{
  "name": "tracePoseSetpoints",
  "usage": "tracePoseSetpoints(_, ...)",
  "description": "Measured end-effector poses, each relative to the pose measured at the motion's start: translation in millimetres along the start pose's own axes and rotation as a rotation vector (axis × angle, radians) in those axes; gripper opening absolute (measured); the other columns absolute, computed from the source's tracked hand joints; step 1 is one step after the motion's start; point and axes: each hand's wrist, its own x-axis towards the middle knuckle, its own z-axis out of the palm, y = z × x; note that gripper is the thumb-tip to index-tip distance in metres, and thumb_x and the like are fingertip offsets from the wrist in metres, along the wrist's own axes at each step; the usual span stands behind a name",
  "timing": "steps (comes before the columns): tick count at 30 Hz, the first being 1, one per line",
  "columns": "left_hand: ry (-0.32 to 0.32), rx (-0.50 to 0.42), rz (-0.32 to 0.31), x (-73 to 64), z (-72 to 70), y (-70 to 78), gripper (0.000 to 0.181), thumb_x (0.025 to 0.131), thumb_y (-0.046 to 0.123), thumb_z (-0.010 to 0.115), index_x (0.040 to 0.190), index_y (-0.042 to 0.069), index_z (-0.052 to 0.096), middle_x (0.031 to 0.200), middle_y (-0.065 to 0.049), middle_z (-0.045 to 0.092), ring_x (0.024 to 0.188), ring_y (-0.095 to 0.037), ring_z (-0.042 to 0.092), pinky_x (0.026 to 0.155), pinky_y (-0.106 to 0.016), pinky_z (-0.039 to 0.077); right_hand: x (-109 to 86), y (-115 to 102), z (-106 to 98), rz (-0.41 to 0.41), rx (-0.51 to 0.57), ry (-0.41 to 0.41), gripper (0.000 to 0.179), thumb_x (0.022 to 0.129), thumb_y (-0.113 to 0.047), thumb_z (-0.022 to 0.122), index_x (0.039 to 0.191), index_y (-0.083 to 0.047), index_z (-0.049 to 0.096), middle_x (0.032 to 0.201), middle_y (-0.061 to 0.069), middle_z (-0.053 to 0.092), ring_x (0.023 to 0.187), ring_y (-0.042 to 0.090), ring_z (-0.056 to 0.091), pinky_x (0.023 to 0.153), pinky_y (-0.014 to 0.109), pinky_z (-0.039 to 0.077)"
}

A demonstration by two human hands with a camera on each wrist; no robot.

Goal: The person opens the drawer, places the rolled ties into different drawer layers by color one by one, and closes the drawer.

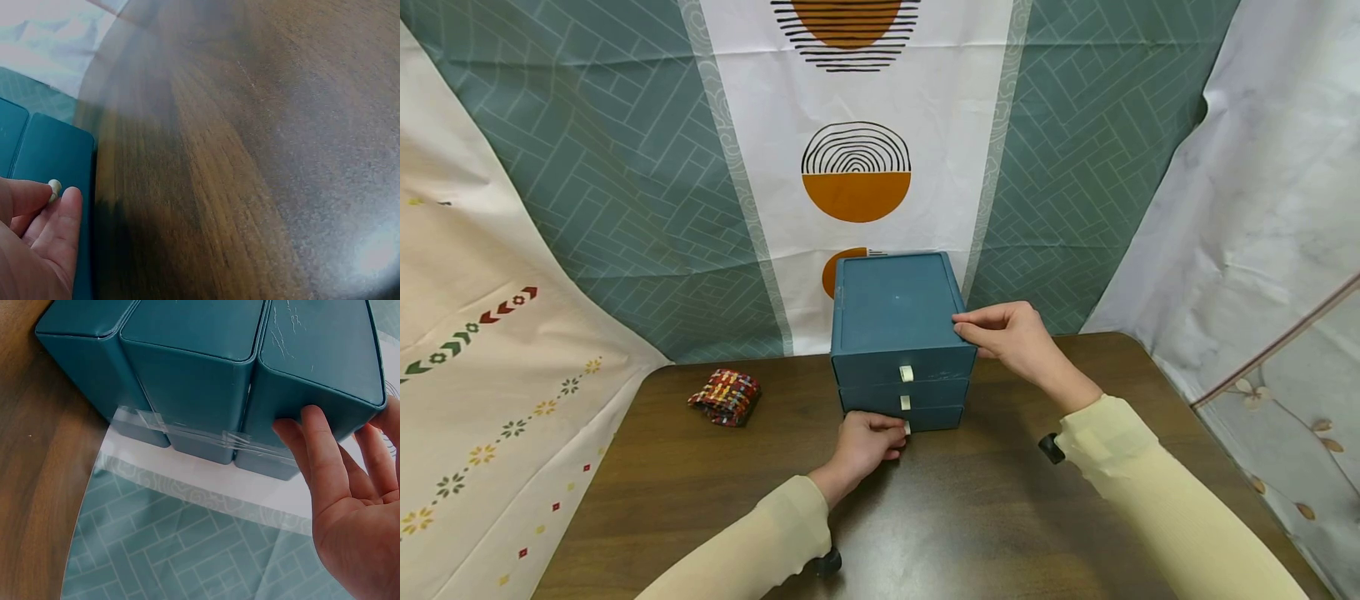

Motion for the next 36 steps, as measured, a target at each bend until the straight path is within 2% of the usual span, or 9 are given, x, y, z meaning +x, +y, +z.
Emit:
tracePoseSetpoints(13, -0.008, 0.049, 0.012, -7.4, -0.5, -1.3, 0.015, 0.086, 0.009, 0.065, 0.098, 0.004, 0.073, 0.096, -0.011, 0.072, 0.080, -0.018, 0.070, 0.064, -0.030, 0.058, -0.5, -1, 0, 0.006, -0.005, -0.010, 0.035, 0.082, -0.042, 0.068, 0.111, -0.023, 0.070, 0.116, 0.003, 0.067, 0.102, 0.018, 0.064, 0.077, 0.035, 0.057)
tracePoseSetpoints(20, -0.009, 0.082, 0.031, -9.8, -0.9, -4.1, 0.014, 0.084, 0.011, 0.069, 0.095, 0.005, 0.074, 0.096, -0.009, 0.072, 0.077, -0.015, 0.070, 0.062, -0.029, 0.057, 0.6, 1, 0, -0.003, -0.013, 0.001, 0.035, 0.083, -0.042, 0.067, 0.112, -0.022, 0.070, 0.117, 0.003, 0.067, 0.102, 0.016, 0.064, 0.077, 0.035, 0.057)
tracePoseSetpoints(36, -0.050, 0.227, 0.098, -24.2, -2.8, -2.5, 0.014, 0.086, 0.016, 0.067, 0.095, 0.008, 0.075, 0.091, -0.003, 0.073, 0.078, -0.023, 0.070, 0.062, -0.025, 0.056, -0.9, 0, 1, -0.004, 0.002, 0.012, 0.033, 0.082, -0.042, 0.069, 0.110, -0.025, 0.071, 0.114, 0.001, 0.068, 0.100, 0.015, 0.064, 0.077, 0.036, 0.057)
